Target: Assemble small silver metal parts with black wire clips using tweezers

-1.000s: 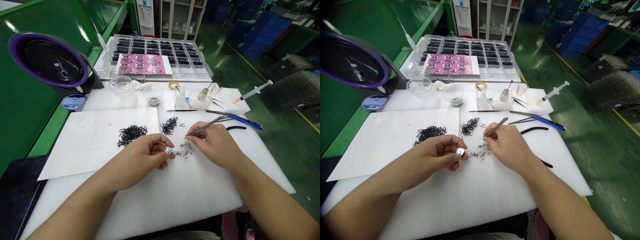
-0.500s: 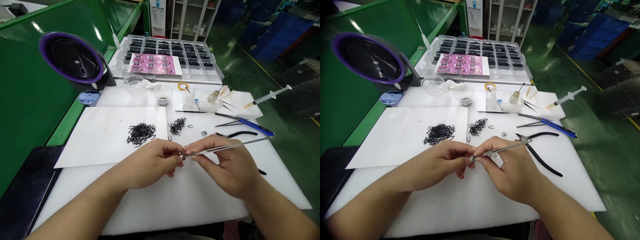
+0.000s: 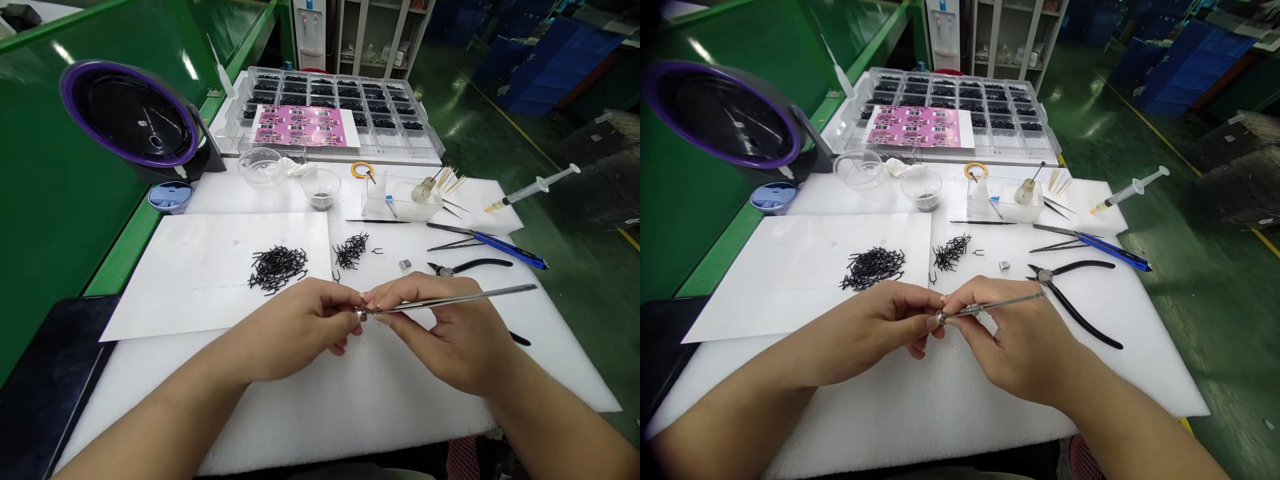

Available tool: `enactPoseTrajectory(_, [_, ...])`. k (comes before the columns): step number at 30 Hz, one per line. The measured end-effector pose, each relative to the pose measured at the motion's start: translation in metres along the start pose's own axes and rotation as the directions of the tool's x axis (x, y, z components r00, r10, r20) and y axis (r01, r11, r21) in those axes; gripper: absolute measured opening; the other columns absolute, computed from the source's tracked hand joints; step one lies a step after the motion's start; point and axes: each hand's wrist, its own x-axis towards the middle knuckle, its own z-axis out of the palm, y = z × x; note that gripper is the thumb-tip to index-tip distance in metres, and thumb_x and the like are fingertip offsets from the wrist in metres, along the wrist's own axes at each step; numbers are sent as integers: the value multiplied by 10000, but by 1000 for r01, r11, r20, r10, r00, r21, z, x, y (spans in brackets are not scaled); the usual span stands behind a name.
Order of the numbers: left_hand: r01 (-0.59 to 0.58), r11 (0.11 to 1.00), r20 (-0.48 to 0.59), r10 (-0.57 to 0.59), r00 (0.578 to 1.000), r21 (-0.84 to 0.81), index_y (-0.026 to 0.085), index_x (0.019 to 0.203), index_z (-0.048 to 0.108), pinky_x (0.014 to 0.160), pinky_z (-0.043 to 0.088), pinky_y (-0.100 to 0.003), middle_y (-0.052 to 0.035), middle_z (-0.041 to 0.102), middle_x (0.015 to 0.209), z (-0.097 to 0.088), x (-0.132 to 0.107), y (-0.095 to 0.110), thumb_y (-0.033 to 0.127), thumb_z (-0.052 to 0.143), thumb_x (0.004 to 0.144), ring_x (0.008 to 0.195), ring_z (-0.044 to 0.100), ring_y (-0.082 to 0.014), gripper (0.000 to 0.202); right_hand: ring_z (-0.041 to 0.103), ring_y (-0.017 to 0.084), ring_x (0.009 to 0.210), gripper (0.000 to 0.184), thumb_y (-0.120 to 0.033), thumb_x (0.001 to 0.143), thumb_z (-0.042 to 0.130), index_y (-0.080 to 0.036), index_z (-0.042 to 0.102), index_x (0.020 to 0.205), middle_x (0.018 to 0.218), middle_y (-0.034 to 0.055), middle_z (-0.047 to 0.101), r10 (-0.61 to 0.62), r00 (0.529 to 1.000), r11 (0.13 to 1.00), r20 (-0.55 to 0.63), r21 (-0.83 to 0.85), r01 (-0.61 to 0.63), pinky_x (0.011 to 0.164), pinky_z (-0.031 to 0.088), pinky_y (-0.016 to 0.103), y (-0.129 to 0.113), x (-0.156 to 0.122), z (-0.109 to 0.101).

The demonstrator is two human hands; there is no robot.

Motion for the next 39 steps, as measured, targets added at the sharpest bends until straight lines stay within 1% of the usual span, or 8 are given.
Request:
enactPoseTrajectory(13, [-34,999,-10,35,999,21,291,1113,752,695,513,-223,23,684,866,0,0,-2,262,495,935,721,627,-115,314,677,155,909,166,-108,876,643,-223,605,990,995,5,710,-30,999,1000,17,3,30,796,548,280,2,0,-1])
enactPoseTrajectory(20, [-45,999,-13,45,999,-12,205,849,762,670,509,-210,3,644,761,0,1,0,252,522,913,704,599,-122,252,679,161,879,156,-101,861,652,-211,611,965,975,20,716,-76,997,997,7,16,76,771,549,287,1,3,-1])
enactPoseTrajectory(26, [-18,998,11,19,1000,-62,218,985,789,665,529,-231,-9,659,810,0,2,-2,263,535,907,703,600,-129,269,675,171,882,137,-113,850,660,-202,640,952,958,23,710,19,1000,988,11,153,-21,783,554,297,2,5,-3])
enactPoseTrajectory(31, [56,997,-37,-58,998,-57,253,1095,760,695,538,-258,-6,691,841,-3,0,-6,348,557,921,684,633,-130,284,653,248,952,259,-196,931,444,-181,673,811,905,79,677,132,959,882,-250,471,1,867,527,418,22,11,-19])
enactPoseTrajectory(33, [32,998,-50,-34,998,-55,262,1083,760,690,546,-264,-6,687,842,-5,-2,-7,384,566,922,699,635,-138,280,640,223,861,228,-146,864,468,-184,690,832,890,64,644,156,892,917,-424,397,29,783,520,383,30,15,-30])
enactPoseTrajectory(35, [5,999,-63,-9,998,-53,266,1087,756,702,556,-278,-9,682,853,-7,-4,-7,412,569,922,718,636,-148,289,587,170,719,268,-88,795,491,-203,710,897,874,34,616,180,866,978,-467,176,-109,677,475,330,31,20,-41])
enactPoseTrajectory(37, [-9,999,-78,6,997,-44,256,1113,745,719,555,-288,-14,685,864,-9,-6,-6,427,571,921,730,641,-154,311,553,156,679,301,-75,770,501,-220,730,901,842,19,611,248,918,943,-309,-141,-302,639,426,312,29,24,-50])
enactPoseTrajectory(39, [-3,1000,-88,0,996,-27,239,1155,727,744,546,-294,-18,694,886,-11,-7,-5,430,583,914,739,653,-157,340,575,174,745,295,-84,775,524,-222,743,915,867,21,635,339,933,836,-121,-415,-358,677,416,317,26,27,-53])
